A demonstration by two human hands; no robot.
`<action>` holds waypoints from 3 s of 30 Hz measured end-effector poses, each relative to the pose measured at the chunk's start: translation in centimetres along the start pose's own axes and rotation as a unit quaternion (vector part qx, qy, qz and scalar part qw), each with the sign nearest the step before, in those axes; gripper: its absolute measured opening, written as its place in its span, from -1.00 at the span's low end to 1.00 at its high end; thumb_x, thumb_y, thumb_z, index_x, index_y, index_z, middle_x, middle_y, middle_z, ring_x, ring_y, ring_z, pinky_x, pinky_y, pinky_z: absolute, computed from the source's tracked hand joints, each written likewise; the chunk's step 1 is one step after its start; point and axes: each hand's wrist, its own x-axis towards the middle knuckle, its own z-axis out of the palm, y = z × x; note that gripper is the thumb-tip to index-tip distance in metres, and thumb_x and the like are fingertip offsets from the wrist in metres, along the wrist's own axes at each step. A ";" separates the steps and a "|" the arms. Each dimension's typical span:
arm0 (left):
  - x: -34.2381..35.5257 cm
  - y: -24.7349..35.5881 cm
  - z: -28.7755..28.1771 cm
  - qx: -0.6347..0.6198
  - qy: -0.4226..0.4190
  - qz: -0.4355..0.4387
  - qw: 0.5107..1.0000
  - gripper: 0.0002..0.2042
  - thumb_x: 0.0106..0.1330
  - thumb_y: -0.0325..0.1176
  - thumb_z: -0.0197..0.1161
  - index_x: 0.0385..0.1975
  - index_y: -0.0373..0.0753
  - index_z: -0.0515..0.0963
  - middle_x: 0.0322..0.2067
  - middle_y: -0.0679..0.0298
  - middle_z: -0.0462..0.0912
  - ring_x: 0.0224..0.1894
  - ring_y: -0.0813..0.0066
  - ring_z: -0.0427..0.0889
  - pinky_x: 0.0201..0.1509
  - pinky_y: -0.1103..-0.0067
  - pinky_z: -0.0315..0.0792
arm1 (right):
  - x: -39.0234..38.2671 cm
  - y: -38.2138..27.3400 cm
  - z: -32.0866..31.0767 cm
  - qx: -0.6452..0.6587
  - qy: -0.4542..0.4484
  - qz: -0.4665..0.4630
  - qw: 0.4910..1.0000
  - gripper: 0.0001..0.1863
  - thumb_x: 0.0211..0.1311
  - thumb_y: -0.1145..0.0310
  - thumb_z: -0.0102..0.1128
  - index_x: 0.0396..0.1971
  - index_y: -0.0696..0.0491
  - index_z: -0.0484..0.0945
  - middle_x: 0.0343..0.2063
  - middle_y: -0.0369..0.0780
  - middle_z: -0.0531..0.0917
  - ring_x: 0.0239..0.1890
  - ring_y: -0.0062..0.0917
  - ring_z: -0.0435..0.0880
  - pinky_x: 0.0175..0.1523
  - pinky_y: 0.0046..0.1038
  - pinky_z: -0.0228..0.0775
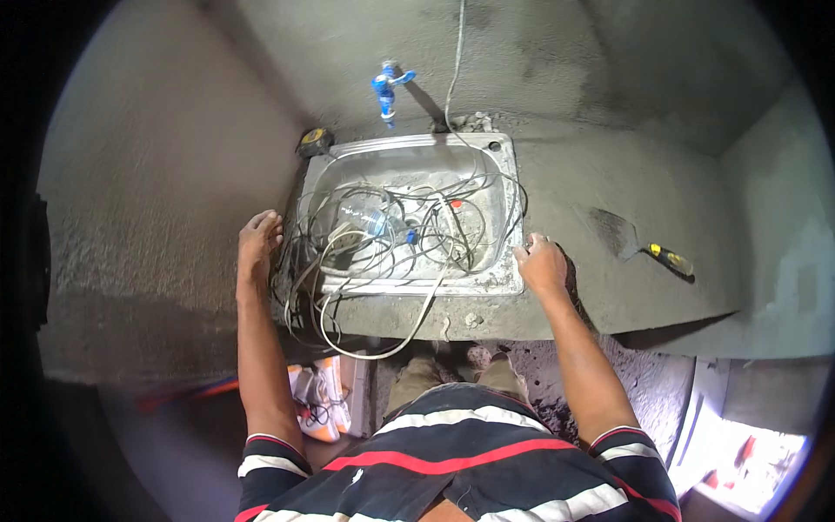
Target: The person smooths plaster onto a concrete countertop using a trowel, removes loose debris by hand, and rubs the surface with their hands.
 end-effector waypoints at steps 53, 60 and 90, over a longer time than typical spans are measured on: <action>12.4 -7.8 8.7 0.558 0.184 0.043 0.808 -0.55 0.07 -0.30 0.53 -0.05 -0.25 0.54 -0.02 -0.07 0.60 0.04 -0.09 0.65 0.06 0.10 0.58 | 19.5 -8.0 2.9 -0.046 0.012 0.140 0.989 -0.26 -0.14 0.00 0.59 -0.03 0.26 0.67 -0.03 0.08 0.74 0.08 -0.07 0.72 0.18 -0.18 0.55; 13.0 -8.9 8.3 0.540 0.193 0.077 0.815 -0.60 0.11 -0.39 0.42 -0.07 -0.36 0.50 -0.07 -0.20 0.59 0.01 -0.21 0.62 0.05 0.06 0.55 | 20.6 -8.3 1.5 -0.043 -0.069 0.166 0.983 -0.31 -0.14 0.04 0.58 -0.04 0.23 0.69 -0.01 0.11 0.72 0.08 -0.07 0.73 0.15 -0.18 0.57; 15.6 -9.5 4.5 0.605 0.109 0.065 0.786 -0.53 0.18 -0.19 0.45 0.01 -0.31 0.54 -0.05 -0.16 0.63 -0.01 -0.26 0.67 0.00 0.06 0.61 | 2.9 20.6 -13.6 -0.236 0.145 0.047 0.960 -0.27 0.14 0.02 0.50 0.17 0.24 0.57 0.16 0.07 0.63 0.22 -0.08 0.61 0.37 -0.19 0.38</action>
